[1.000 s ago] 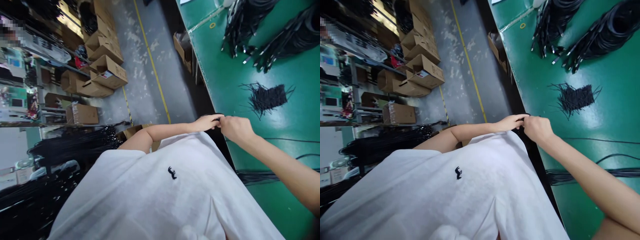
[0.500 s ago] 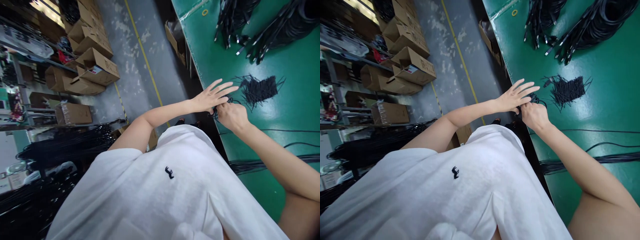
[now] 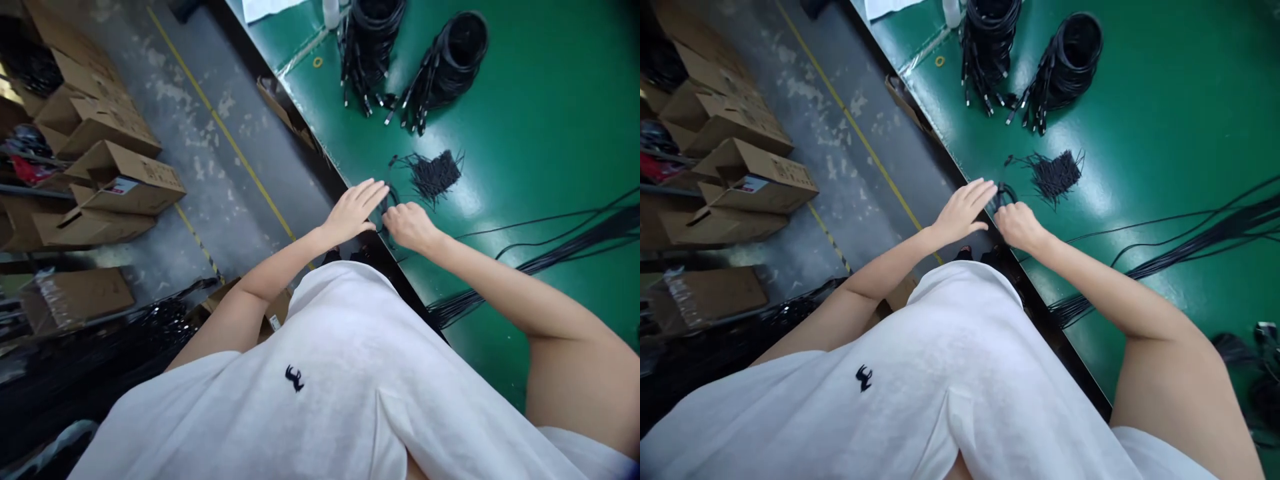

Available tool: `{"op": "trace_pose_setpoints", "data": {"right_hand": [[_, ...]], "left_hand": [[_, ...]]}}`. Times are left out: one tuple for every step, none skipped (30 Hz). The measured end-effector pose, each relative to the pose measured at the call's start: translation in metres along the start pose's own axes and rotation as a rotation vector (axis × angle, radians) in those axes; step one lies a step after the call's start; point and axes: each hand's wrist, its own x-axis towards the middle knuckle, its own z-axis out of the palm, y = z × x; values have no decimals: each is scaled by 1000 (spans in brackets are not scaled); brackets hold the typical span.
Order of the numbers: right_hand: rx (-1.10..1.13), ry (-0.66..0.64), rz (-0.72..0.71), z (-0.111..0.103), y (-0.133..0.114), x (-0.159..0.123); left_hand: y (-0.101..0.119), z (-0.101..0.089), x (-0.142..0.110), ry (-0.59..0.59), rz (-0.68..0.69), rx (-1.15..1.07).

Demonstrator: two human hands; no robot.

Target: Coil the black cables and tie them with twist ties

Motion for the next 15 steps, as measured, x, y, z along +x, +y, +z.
{"op": "trace_pose_setpoints", "data": {"right_hand": [[-5,21,-75,0,-4,-2],[-3,35,-111,0,-7,-2],[6,45,-100,0,-10,-1],[24,56,-49,1,-10,0],[52,70,35,3,-9,2],[89,80,141,5,-7,5],[131,85,250,7,-5,7],[173,88,344,9,-2,8],[208,89,410,11,0,8],[234,86,449,12,1,8],[247,84,460,13,0,6],[252,87,448,14,-2,4],[253,96,417,14,-6,1],[256,112,380,13,-10,-2],[264,131,347,13,-15,-5]], "left_hand": [[-3,-1,3,-3,20,-3],[-4,1,5,-42,21,-8],[-1,6,8,-79,-16,-12],[3,12,9,-86,-89,-21],[10,20,10,-55,-182,-49],[17,29,9,8,-276,-118],[24,38,7,76,-361,-259],[30,45,5,123,-426,-446],[34,51,3,136,-468,-639],[35,55,1,113,-502,-833],[34,56,0,71,-541,-1018],[32,56,0,27,-589,-1184],[28,54,1,5,-639,-1323],[24,52,2,7,-686,-1445],[21,50,4,33,-726,-1561]]}}
